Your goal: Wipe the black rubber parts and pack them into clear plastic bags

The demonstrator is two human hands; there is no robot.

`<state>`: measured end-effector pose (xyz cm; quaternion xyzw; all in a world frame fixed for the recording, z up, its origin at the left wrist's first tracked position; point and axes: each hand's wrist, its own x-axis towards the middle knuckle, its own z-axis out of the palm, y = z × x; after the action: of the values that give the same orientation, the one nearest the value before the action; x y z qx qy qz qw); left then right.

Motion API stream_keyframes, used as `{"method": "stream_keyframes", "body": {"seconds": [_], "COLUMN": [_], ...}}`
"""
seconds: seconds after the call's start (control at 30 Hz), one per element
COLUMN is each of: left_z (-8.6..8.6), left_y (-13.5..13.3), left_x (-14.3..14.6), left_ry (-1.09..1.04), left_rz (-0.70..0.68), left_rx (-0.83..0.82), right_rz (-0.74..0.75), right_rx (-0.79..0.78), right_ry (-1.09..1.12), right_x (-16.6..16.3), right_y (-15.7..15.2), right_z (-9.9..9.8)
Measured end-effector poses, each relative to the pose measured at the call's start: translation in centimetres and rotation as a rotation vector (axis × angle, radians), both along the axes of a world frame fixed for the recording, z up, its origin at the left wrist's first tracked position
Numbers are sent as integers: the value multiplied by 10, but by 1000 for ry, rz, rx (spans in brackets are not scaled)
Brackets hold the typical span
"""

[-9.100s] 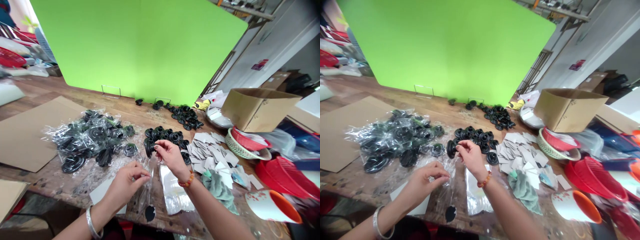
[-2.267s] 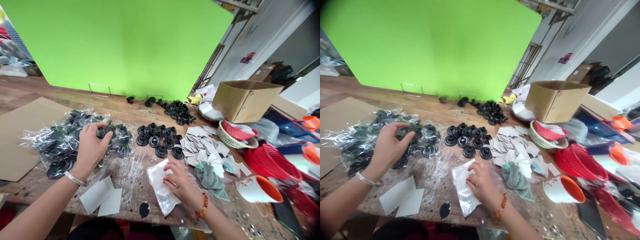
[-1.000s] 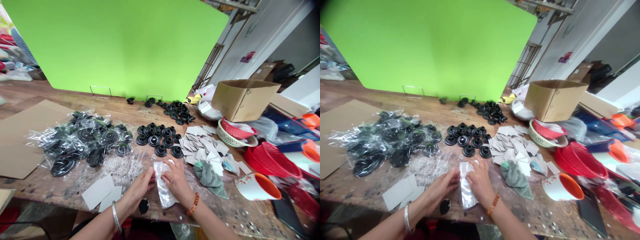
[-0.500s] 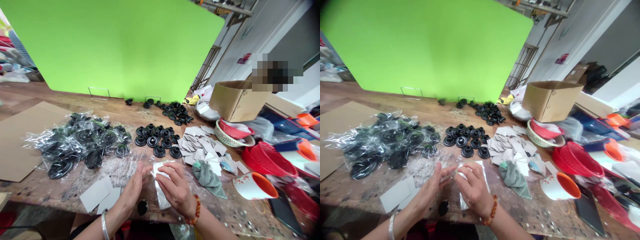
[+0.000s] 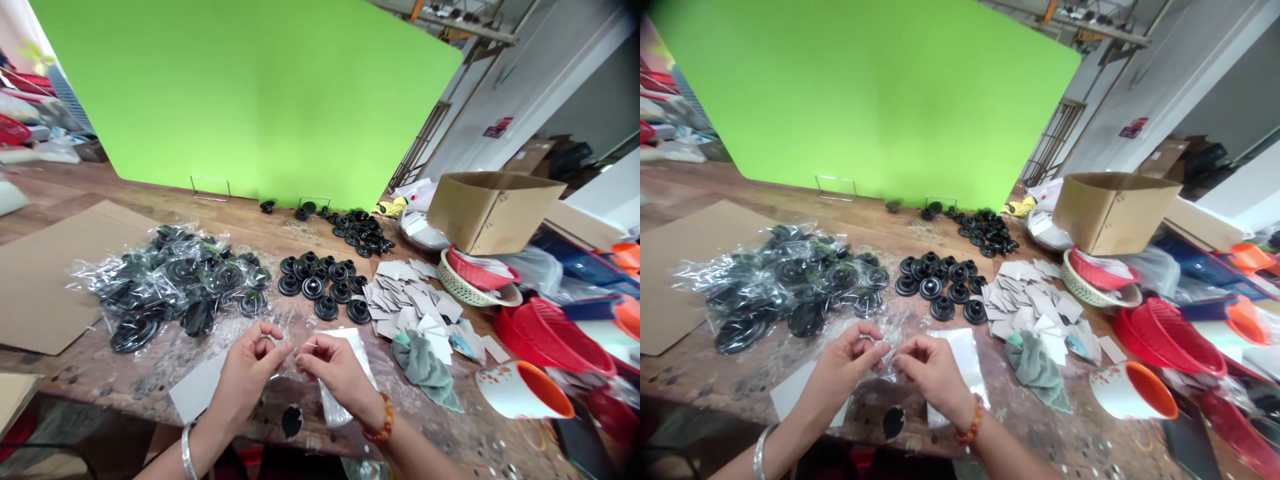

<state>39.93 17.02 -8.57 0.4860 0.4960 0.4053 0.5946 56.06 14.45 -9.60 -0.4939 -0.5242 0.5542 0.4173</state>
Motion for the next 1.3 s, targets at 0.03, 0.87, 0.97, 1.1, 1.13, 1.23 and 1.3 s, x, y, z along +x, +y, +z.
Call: {"method": "stream_keyframes", "body": {"seconds": [0.03, 0.87, 0.97, 1.1, 1.13, 1.23, 1.3], "left_z": [0, 16, 11, 11, 12, 14, 15], "left_y": [1, 28, 29, 31, 31, 32, 31], "left_x": [-1, -40, -37, -35, -35, -31, -26], "left_ry": [14, 126, 176, 242, 271, 361, 398], "left_rz": [11, -333, -289, -204, -191, -203, -234], "left_rx": [2, 82, 156, 246, 277, 380, 456], "right_rz": [-14, -147, -99, -123, -161, -236, -188], "right_rx": [18, 493, 516, 570, 573, 430, 256], "right_ry": [-32, -694, -729, -741, -703, -387, -158], "right_x": [-3, 44, 46, 32, 26, 7, -4], "right_y": [1, 120, 137, 125, 119, 98, 88], "right_z": [0, -9, -17, -6, 1, 27, 40]}}
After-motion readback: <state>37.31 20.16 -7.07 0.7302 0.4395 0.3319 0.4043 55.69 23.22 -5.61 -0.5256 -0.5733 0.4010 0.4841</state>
